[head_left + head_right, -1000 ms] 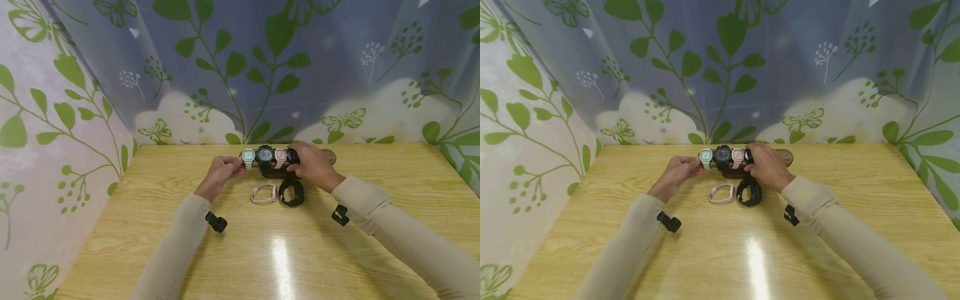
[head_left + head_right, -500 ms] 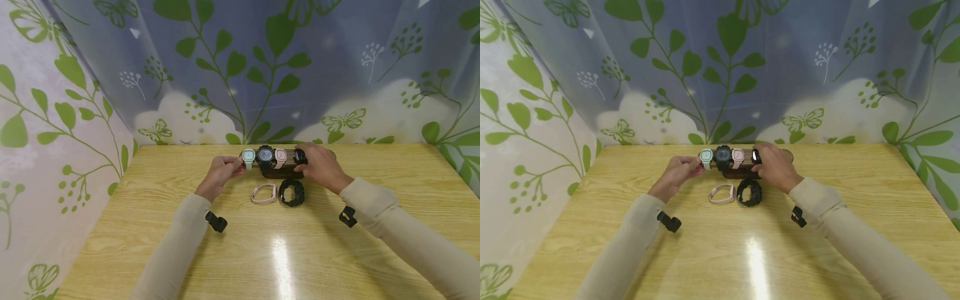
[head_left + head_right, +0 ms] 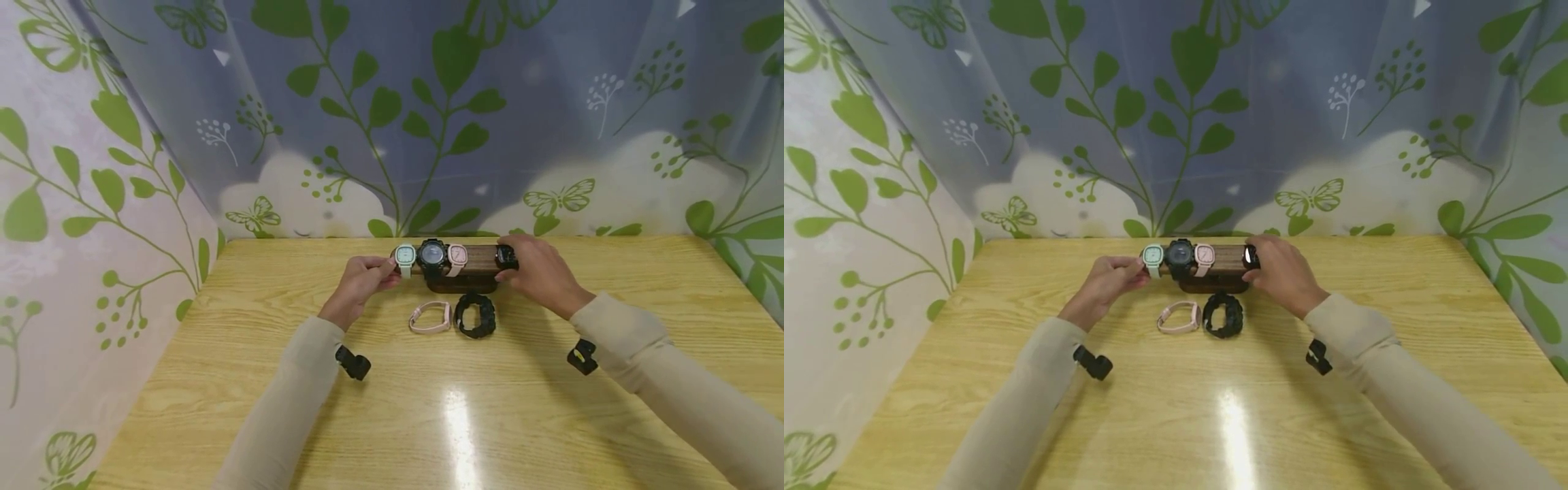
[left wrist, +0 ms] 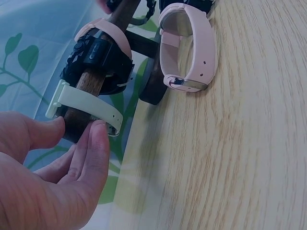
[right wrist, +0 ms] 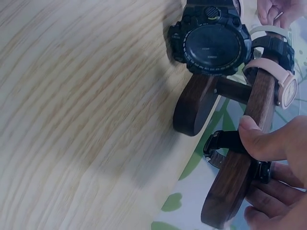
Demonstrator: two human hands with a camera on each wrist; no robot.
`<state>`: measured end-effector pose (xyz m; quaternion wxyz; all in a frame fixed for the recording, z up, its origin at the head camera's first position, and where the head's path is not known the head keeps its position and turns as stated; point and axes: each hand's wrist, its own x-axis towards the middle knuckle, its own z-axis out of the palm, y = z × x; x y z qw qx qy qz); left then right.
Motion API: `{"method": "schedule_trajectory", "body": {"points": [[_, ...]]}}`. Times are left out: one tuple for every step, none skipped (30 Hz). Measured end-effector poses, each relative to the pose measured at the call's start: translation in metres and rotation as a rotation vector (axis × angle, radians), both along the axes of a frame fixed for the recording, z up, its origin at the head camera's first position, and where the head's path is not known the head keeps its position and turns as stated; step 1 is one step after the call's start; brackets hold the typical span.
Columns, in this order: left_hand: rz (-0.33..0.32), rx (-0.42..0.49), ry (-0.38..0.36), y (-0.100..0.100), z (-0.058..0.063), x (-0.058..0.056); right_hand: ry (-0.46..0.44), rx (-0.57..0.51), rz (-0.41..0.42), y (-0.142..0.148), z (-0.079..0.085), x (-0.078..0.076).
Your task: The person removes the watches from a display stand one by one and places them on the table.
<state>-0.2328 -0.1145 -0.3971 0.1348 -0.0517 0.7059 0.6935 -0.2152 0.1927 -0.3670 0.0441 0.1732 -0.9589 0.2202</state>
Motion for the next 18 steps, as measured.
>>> {"method": "schedule_trajectory", "body": {"points": [[0.002,0.001,0.000,0.000,0.000,0.000,0.000,0.000,-0.003,0.002,0.000,0.000],[0.004,0.000,0.000,0.000,0.000,0.001,0.001,-0.001,-0.005,0.003,0.000,0.001],[0.005,0.000,0.001,0.001,0.000,0.001,0.000,-0.004,-0.008,0.005,0.000,0.001],[0.006,-0.002,0.002,0.001,0.000,0.001,0.001,-0.007,-0.010,0.007,0.000,0.001],[0.008,-0.004,0.002,0.001,0.000,0.001,0.001,-0.012,-0.012,0.008,0.000,0.001],[0.009,-0.007,0.001,0.001,0.000,0.001,0.000,-0.017,-0.013,0.010,0.000,0.001],[0.010,-0.008,0.002,0.001,0.000,0.001,0.002,-0.023,-0.014,0.012,0.000,0.002],[0.010,-0.008,0.001,0.001,0.000,0.001,0.005,-0.027,-0.015,0.014,-0.001,0.002],[0.011,-0.008,0.000,0.001,0.000,0.001,0.006,-0.031,-0.017,0.016,-0.001,0.002],[0.011,-0.008,0.000,0.001,0.001,0.001,0.009,-0.032,-0.017,0.018,-0.001,0.003],[0.011,-0.007,-0.001,0.001,0.000,0.001,0.011,-0.035,-0.018,0.019,-0.001,0.003],[0.011,-0.006,0.000,0.001,0.001,0.001,0.013,-0.037,-0.018,0.021,-0.001,0.004],[0.010,-0.006,-0.001,0.001,0.001,0.001,0.016,-0.038,-0.019,0.023,-0.001,0.004],[0.011,-0.006,-0.002,0.001,0.001,0.001,0.018,-0.040,-0.021,0.024,-0.001,0.005],[0.010,-0.006,-0.002,0.001,0.001,0.001,0.017,-0.043,-0.025,0.026,-0.001,0.005],[0.010,-0.006,-0.003,0.001,0.001,0.001,0.017,-0.046,-0.026,0.027,-0.001,0.006],[0.011,-0.006,-0.004,0.001,0.001,0.001,0.017,-0.050,-0.029,0.028,-0.001,0.007],[0.012,-0.007,-0.005,0.001,0.001,0.001,0.016,-0.055,-0.030,0.029,-0.001,0.007]]}}
